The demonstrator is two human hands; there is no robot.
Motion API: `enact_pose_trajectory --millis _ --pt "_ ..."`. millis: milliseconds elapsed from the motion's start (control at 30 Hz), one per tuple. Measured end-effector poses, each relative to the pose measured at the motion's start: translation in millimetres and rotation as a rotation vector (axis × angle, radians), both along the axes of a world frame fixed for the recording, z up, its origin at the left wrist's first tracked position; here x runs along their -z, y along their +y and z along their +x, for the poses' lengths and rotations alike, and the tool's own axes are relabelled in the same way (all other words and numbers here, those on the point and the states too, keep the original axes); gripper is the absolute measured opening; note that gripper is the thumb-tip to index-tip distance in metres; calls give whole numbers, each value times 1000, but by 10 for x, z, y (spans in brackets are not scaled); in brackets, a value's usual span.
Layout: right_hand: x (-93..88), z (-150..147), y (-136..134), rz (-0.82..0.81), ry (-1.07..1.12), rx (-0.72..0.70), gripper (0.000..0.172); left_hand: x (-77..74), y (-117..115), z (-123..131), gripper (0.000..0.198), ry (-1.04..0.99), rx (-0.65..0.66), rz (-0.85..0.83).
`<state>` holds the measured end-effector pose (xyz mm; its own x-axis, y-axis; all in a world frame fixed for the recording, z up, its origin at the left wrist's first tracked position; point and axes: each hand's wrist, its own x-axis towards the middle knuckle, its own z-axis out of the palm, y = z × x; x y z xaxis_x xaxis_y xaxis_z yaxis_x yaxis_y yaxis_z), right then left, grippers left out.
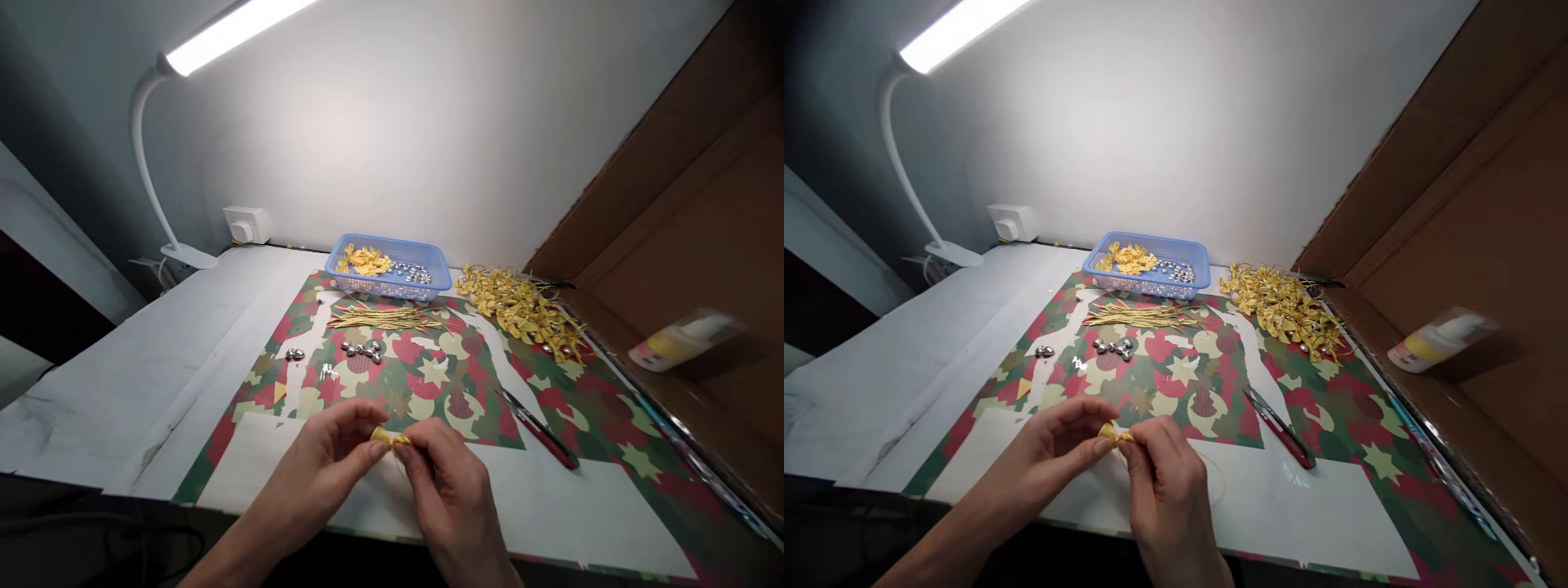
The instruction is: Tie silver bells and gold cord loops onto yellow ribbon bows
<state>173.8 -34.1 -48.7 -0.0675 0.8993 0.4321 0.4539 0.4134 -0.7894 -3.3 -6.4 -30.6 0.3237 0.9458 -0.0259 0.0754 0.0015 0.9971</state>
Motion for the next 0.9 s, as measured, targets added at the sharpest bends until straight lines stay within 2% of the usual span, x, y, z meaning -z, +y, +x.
enact_pose_trajectory --millis 133,300,400,533,633,733,833,900 --pt "54 5 4 -62 -33 28 25 -49 137 -81 23 181 -53 96" --pt "65 27 -15 -110 -44 17 25 -144 641 -276 21 491 -273 305" --pt "81 30 -14 -122 -23 16 25 -107 942 -304 15 615 -245 378" --pt "89 22 -9 -95 15 7 24 -7 1127 -264 26 686 -134 373" --pt "89 9 -9 -66 59 26 24 5 1153 -252 28 667 -127 325" --pt "83 3 -10 -60 90 47 24 -59 1083 -259 25 584 -166 254" --pt "63 11 -12 -75 107 47 25 -135 846 -254 22 433 -195 155" --pt "45 21 -16 -96 115 44 25 -154 604 -238 28 295 -154 60"
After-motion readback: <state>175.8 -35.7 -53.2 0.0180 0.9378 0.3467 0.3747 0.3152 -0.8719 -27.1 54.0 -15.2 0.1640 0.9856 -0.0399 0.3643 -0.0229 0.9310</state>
